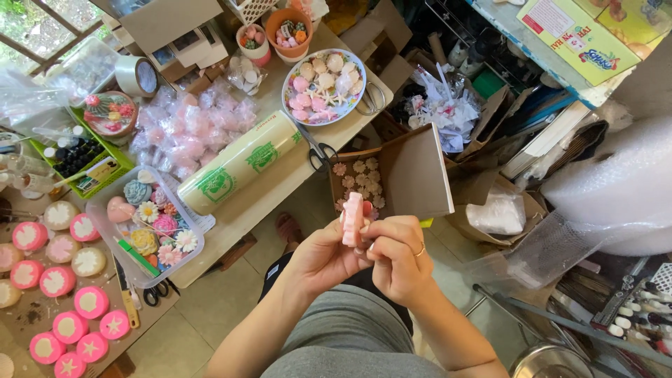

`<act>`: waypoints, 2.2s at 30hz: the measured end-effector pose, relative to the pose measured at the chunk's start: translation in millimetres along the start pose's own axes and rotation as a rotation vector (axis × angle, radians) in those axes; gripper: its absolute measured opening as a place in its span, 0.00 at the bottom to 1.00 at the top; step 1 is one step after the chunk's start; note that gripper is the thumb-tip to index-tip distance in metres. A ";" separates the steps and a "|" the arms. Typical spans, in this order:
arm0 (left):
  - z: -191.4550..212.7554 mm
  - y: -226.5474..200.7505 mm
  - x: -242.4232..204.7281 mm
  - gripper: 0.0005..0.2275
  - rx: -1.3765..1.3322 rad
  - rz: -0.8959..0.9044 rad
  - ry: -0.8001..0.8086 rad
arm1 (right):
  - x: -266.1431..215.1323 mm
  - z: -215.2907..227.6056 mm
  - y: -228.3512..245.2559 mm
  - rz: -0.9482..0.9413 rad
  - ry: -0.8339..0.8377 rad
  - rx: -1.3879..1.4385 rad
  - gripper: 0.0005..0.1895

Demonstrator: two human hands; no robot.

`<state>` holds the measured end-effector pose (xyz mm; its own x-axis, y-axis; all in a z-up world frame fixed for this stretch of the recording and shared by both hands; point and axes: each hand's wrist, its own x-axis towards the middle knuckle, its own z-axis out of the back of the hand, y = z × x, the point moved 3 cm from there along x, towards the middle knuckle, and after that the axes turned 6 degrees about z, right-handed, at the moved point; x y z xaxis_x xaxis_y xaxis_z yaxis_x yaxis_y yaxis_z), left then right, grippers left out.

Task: Wrapping flower-shaped decorative soaps in plastic film and cutting the film with scissors.

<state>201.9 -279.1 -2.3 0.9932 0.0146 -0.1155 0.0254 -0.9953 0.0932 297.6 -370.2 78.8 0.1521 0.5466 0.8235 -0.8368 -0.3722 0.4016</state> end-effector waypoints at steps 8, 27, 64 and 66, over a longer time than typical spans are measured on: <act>-5.4 -2.3 -4.7 0.15 -0.020 0.016 0.081 | 0.3 0.0 -1.6 0.068 0.091 0.034 0.05; -7.7 -26.2 23.0 0.12 0.746 -0.731 -0.550 | -65.3 -48.6 -42.1 -1.183 -0.308 1.133 0.20; 579.3 -120.4 123.4 0.22 0.910 -0.104 -1.293 | -654.2 -301.8 -486.1 -1.499 0.485 0.623 0.22; 600.8 -95.5 96.7 0.20 0.833 -0.092 -1.184 | -645.2 -304.1 -510.2 -1.443 0.624 -0.016 0.36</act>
<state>227.3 -240.0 -616.5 0.3067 0.4050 -0.8614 -0.3994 -0.7667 -0.5027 466.5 -304.9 -779.2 0.5672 0.6329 -0.5269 -0.1892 0.7229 0.6646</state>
